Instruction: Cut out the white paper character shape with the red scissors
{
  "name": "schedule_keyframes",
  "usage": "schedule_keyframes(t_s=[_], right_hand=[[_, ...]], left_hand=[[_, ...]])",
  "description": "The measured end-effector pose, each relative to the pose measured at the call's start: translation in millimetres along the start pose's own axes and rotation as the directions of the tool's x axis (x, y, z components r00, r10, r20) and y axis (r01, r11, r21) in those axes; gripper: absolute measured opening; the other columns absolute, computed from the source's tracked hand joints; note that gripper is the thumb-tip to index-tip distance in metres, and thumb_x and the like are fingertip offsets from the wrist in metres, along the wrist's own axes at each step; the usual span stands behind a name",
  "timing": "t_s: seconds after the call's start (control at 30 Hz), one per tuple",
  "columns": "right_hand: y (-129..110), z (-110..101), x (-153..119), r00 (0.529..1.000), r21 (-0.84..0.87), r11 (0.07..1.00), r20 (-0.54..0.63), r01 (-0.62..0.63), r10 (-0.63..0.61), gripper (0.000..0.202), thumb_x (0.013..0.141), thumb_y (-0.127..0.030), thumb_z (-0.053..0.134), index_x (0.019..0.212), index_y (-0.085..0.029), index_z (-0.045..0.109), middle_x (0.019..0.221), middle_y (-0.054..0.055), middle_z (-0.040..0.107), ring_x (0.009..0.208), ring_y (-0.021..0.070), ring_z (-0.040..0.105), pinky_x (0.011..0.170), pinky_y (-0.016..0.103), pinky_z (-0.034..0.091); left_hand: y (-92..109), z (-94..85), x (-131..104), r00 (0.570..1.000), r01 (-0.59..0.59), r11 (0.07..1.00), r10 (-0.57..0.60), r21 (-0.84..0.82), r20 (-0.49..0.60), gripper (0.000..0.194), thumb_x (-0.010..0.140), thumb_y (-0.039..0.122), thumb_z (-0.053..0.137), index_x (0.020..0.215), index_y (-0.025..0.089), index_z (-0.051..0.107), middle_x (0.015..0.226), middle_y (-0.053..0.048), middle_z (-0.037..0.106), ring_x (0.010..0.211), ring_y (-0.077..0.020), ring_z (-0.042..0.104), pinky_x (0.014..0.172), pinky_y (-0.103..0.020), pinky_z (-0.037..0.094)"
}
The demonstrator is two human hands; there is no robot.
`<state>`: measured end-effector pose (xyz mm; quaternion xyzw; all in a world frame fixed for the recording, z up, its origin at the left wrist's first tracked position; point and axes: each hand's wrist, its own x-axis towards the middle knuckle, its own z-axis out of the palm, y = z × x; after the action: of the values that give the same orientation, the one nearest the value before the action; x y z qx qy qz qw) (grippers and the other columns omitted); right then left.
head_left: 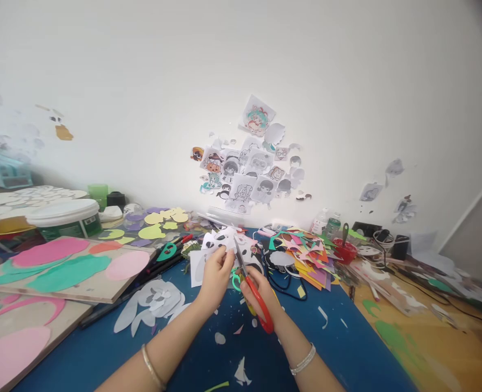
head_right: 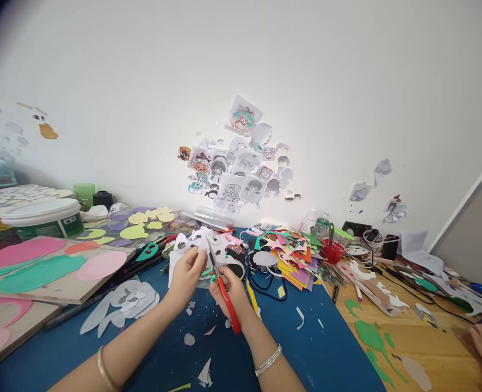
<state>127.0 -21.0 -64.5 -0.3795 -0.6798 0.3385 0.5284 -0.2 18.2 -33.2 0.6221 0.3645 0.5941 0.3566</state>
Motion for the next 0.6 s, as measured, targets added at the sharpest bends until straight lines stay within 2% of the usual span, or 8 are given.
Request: schedule_keyframes(t_s=[0.27,0.47,0.6], right_hand=[[-2,-2,-3,0.998,0.021,0.998,-0.01,-0.06,0.06,0.052,0.078,-0.063,0.053,0.1,-0.017,0.055,0.052,-0.007,0.034,0.042,0.0073,0.031,0.039,0.02,0.025],[3,-7,-2,0.998,0.007,0.998,-0.004,-0.055,0.055,0.057,0.077,-0.064,0.054,0.107,-0.015,0.057,0.06,-0.004,0.038,0.046,0.0077,0.032,0.042,0.021,0.027],[5,-11,0,0.999,-0.003,0.999,0.021,-0.039,0.039,0.055,0.078,-0.063,0.053,0.104,-0.014,0.057,0.06,-0.004,0.038,0.048,0.0083,0.032,0.044,0.021,0.027]], left_hand=[[-1,-3.4,8,0.995,0.023,0.997,-0.016,-0.07,0.097,0.034,0.081,0.043,0.043,0.06,0.022,0.027,0.052,0.008,0.025,0.047,-0.0088,0.027,0.045,-0.021,0.023],[7,-9.8,11,0.985,0.028,1.0,-0.029,0.007,0.172,0.034,0.076,0.043,0.045,0.057,0.022,0.027,0.049,0.008,0.028,0.046,-0.0083,0.028,0.045,-0.021,0.023],[11,-13.9,13,0.974,0.011,1.0,-0.011,0.003,0.225,0.034,0.077,0.042,0.045,0.057,0.022,0.027,0.048,0.008,0.029,0.045,-0.0079,0.027,0.044,-0.021,0.022]])
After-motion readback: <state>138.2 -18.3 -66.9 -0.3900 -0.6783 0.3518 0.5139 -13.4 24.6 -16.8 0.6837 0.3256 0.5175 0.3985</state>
